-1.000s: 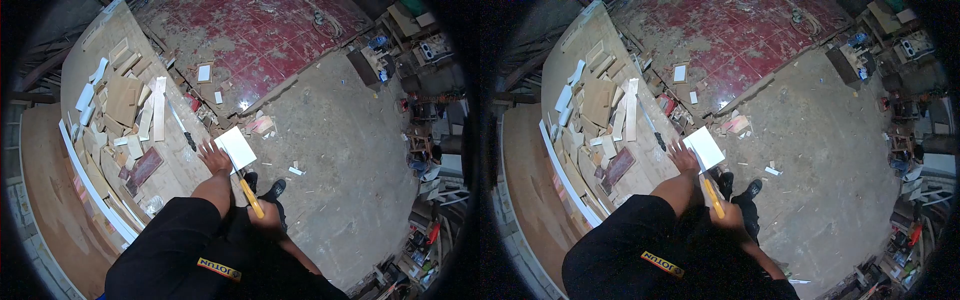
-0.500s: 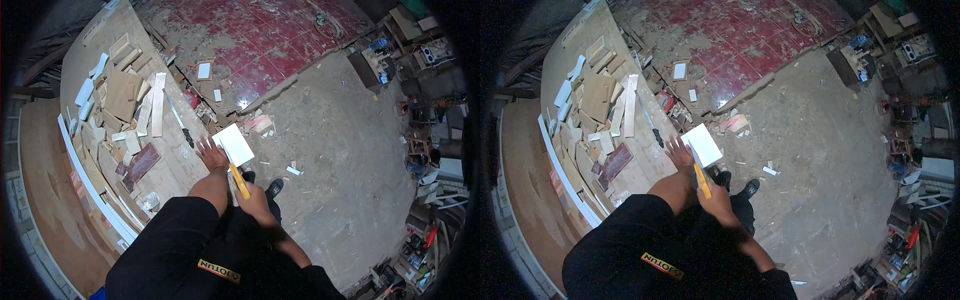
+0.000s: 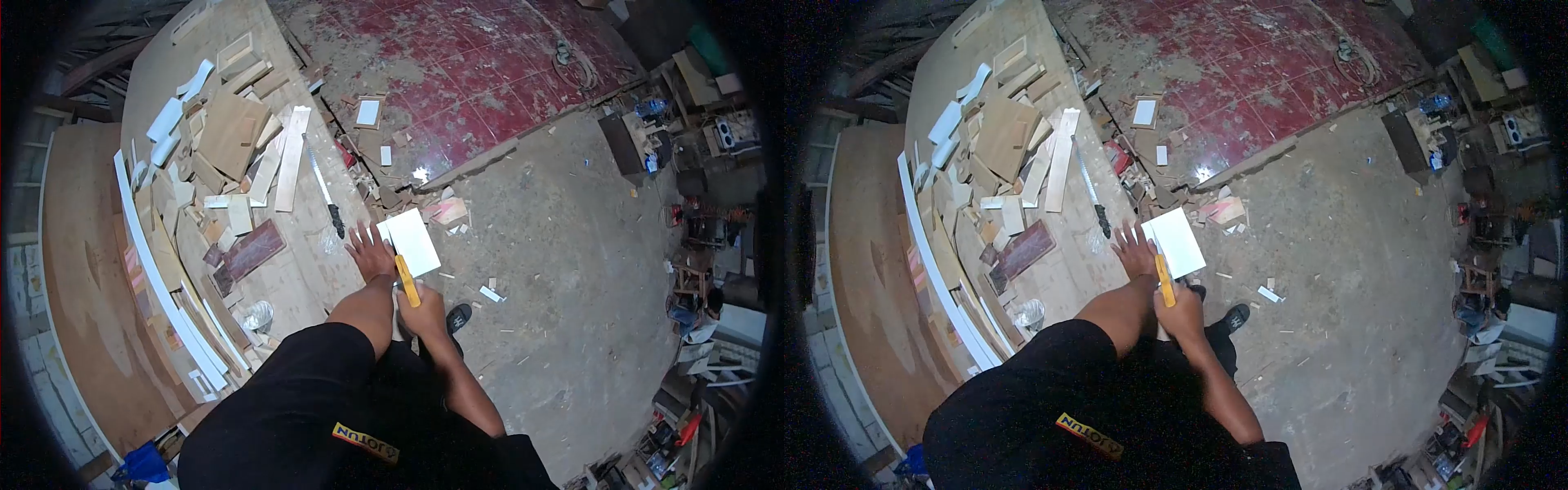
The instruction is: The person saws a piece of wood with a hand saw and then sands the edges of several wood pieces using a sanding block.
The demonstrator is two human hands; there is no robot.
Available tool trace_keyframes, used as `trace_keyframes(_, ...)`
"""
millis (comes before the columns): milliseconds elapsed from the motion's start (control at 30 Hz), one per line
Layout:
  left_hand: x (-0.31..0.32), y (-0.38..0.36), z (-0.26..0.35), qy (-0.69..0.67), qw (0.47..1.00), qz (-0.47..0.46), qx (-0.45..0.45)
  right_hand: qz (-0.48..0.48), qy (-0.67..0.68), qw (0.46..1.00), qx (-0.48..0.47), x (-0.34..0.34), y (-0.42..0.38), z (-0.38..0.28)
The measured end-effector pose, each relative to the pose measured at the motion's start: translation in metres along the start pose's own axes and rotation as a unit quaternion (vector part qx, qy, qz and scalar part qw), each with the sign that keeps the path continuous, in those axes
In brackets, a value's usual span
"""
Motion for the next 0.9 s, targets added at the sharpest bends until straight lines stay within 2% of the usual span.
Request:
trace_keyframes(100,-0.001,-0.001,0.002,-0.011,1.0,-0.008,-0.004,0.01,-0.005,1.0,-0.007,-0.01,-0.027,0.008)
trace_keyframes(167,-0.006,-0.003,0.003,-0.003,1.0,0.004,0.001,-0.033,0.034,0.998,0.028,-0.024,-0.056,0.012)
trace_keyframes(200,-0.003,-0.007,0.001,-0.004,1.0,0.0,0.002,-0.032,0.033,0.998,0.031,-0.035,-0.073,0.008)
trace_keyframes(267,-0.003,-0.004,0.002,-0.002,1.0,0.028,0.011,-0.034,0.083,0.99,0.105,-0.05,-0.093,0.007)
trace_keyframes(300,-0.001,-0.004,0.001,-0.004,1.0,0.027,0.01,-0.034,0.081,0.991,0.105,-0.048,-0.09,0.011)
trace_keyframes(367,-0.002,-0.003,0.003,-0.035,0.999,0.029,0.024,-0.037,0.032,0.995,0.086,-0.036,-0.082,0.025)
trace_keyframes(533,0.002,-0.002,-0.001,-0.011,1.0,0.02,0.01,-0.02,0.034,0.999,0.019,-0.009,-0.05,0.007)
trace_keyframes(600,0.003,-0.002,0.003,-0.019,1.0,0.017,0.012,-0.002,0.042,0.999,0.004,-0.015,-0.048,0.006)
trace_keyframes(733,-0.003,-0.004,0.006,-0.018,0.998,0.051,0.019,-0.004,0.082,0.996,0.032,-0.04,-0.06,0.009)
trace_keyframes(833,-0.002,-0.007,0.003,-0.024,0.999,0.041,0.018,-0.047,0.027,0.998,0.032,-0.049,-0.094,0.017)
trace_keyframes(900,-0.003,-0.006,0.004,-0.026,0.999,0.044,0.018,-0.032,0.03,0.999,-0.024,-0.05,-0.096,0.021)
Point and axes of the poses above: each hand's wrist, its own y-axis towards the middle knuckle, its own x-axis out of the palm, z = x × y, the point moved 8 cm from there along y, towards the middle knuckle, and after that the axes turned 5 degrees about z, right-handed, at the moved point
